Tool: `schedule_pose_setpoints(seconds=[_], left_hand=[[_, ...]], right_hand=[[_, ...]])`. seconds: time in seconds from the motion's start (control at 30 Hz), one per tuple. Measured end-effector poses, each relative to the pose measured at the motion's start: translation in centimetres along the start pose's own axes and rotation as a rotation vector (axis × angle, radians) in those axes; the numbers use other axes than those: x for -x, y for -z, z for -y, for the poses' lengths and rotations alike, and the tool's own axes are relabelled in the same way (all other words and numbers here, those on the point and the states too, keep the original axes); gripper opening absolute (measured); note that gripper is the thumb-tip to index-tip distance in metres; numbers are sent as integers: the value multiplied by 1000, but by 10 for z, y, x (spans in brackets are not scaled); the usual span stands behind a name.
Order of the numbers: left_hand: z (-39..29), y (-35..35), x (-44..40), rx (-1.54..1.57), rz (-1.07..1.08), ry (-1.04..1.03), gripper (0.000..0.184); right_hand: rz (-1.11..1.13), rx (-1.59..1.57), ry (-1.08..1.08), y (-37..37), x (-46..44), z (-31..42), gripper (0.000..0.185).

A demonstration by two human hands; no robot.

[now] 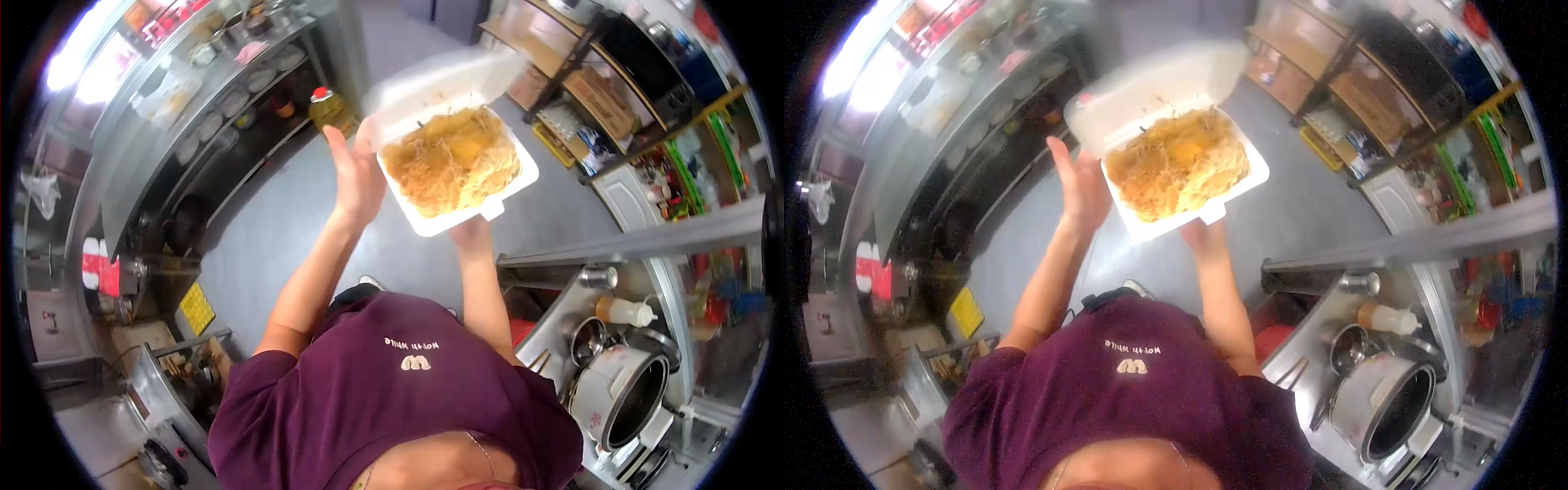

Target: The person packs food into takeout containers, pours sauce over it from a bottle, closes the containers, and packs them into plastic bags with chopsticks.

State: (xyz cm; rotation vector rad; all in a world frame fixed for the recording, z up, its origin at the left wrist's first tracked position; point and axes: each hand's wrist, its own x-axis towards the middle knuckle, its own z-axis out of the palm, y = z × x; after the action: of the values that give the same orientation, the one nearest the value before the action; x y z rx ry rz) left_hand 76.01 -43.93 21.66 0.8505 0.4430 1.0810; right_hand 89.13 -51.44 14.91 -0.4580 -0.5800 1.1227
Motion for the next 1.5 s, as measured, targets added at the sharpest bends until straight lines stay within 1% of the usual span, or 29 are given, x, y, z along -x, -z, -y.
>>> schedule_pose_setpoints(seconds=[0.03, 0.07, 0.13, 0.2, 0.23, 0.33, 0.37, 0.43, 0.53, 0.6, 0.67, 0.73, 0.8, 0.83, 0.87, 0.93, 1.03, 1.13, 1.17, 1.23, 1.33, 1.37, 1.43, 1.5], left_hand=[[-21, 26, -6, -111, 71, 35, 81], [-33, 36, -10, -179, 203, 18, 64], [-60, 62, -19, -521, 214, 59, 47], [-83, 68, -15, -819, 151, -9, 51], [-99, 80, -17, -968, 121, -41, 56], [-123, 109, -20, -1275, 95, -38, 75], [-127, 125, -23, -1299, 95, -58, 82], [-135, 142, -26, -1329, 22, -66, 83], [-142, 156, -33, -1389, -77, -126, 85], [-153, 170, -46, -1471, -139, -167, 87], [-159, 192, -61, -1452, -203, -149, 89], [-163, 212, -75, -1420, -317, -121, 92], [-164, 235, -90, -1369, -445, -77, 93], [-167, 244, -95, -1282, -478, -81, 92], [-165, 261, -97, -1202, -491, -62, 92], [-176, 274, -107, -796, -497, 97, 91], [-178, 298, -101, -639, -703, 122, 87], [-178, 332, -91, -746, -855, -24, 84], [-180, 345, -90, -783, -911, -24, 83], [-181, 364, -84, -859, -1006, -29, 82], [-193, 408, -86, -1045, -1016, -84, 77], [-197, 421, -86, -1022, -1015, -113, 72], [-216, 448, -93, -890, -997, -68, 70], [-240, 481, -106, -821, -958, -85, 68]], right_hand=[[37, 166, 33, -9, -11, -18, 60], [79, 329, 72, -13, -18, -26, 59], [96, 202, -30, -29, -31, -49, 56], [143, 41, -122, -44, -48, -71, 56], [121, -8, -199, -53, -59, -91, 53], [190, 81, -301, -79, -89, -126, 47], [213, 84, -307, -86, -99, -138, 47], [258, 89, -321, -99, -115, -159, 47], [294, -45, -374, -117, -137, -181, 47], [325, 40, -371, -124, -157, -205, 47], [364, 124, -368, -126, -178, -226, 48], [440, 194, -364, -131, -204, -246, 49], [365, -203, -584, -131, -228, -265, 58], [373, -356, -631, -134, -237, -267, 68], [438, -381, -685, -133, -245, -270, 70], [548, -425, -794, -132, -264, -292, 75], [587, -384, -999, -139, -280, -333, 70], [496, -45, -1191, -157, -293, -380, 59], [514, -23, -1217, -163, -297, -398, 56], [553, 23, -1248, -176, -300, -425, 50], [487, 129, -1174, -200, -303, -471, 45], [461, 127, -1199, -204, -305, -483, 45], [402, 123, -1232, -222, -319, -509, 44], [288, 90, -1179, -244, -328, -538, 43]])
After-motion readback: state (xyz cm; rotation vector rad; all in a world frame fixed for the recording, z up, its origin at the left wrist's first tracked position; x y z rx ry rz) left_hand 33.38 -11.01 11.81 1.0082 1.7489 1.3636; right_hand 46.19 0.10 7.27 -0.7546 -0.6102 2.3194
